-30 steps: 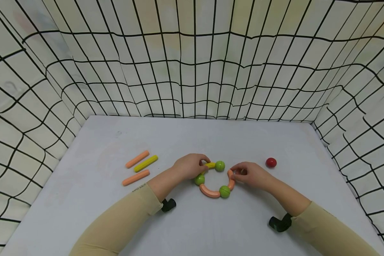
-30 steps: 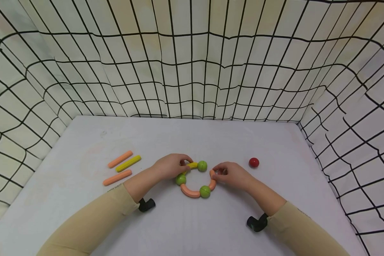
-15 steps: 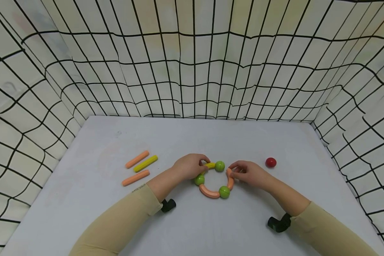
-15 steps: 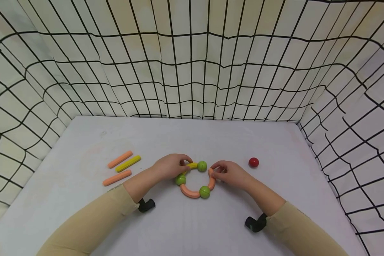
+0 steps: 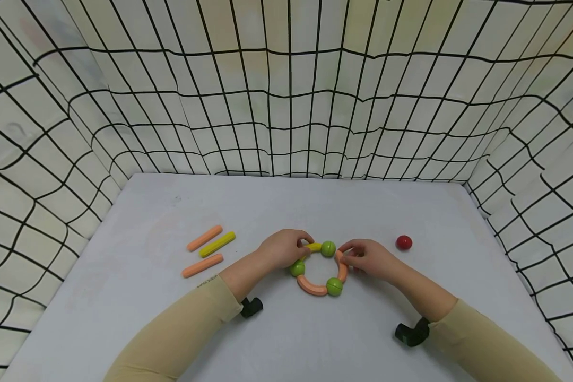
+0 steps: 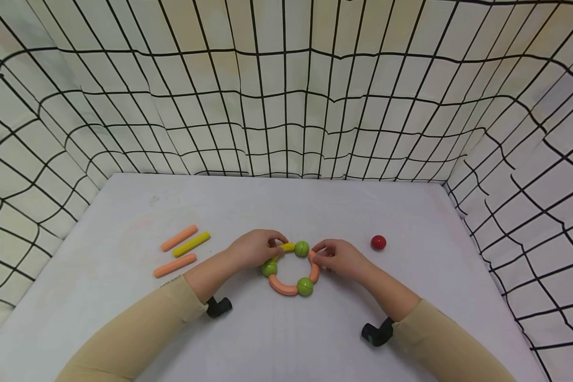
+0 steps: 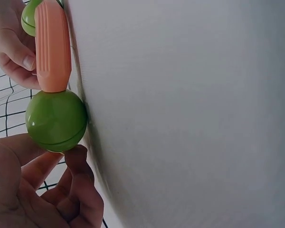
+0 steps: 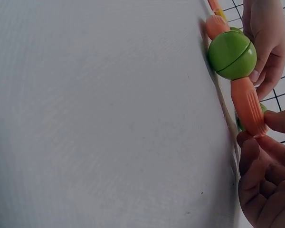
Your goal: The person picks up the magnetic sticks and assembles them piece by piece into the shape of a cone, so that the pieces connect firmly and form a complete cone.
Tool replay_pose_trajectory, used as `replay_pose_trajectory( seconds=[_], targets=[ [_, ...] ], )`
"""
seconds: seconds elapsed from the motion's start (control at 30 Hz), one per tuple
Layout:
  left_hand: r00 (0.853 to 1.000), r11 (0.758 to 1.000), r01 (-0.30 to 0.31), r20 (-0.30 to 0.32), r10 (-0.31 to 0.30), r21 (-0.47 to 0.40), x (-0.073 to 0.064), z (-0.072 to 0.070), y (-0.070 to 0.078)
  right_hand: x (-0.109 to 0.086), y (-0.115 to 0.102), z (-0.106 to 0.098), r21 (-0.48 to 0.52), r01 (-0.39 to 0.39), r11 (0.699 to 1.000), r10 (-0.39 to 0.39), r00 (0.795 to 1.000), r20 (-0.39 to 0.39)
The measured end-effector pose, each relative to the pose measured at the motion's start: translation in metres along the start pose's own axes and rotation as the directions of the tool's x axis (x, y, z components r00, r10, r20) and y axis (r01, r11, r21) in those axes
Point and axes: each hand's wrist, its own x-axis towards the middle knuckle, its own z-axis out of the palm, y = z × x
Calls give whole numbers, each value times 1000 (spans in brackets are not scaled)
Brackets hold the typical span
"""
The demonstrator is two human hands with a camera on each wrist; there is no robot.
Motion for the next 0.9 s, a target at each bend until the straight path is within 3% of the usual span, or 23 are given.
replay_pose_trajectory(
  seconds=[0.9],
  targets=[
    [1000, 1000, -16, 10, 16, -3, 1, -2, -4, -2, -9, 10, -43, -97, 994, 95, 995, -34]
  ],
)
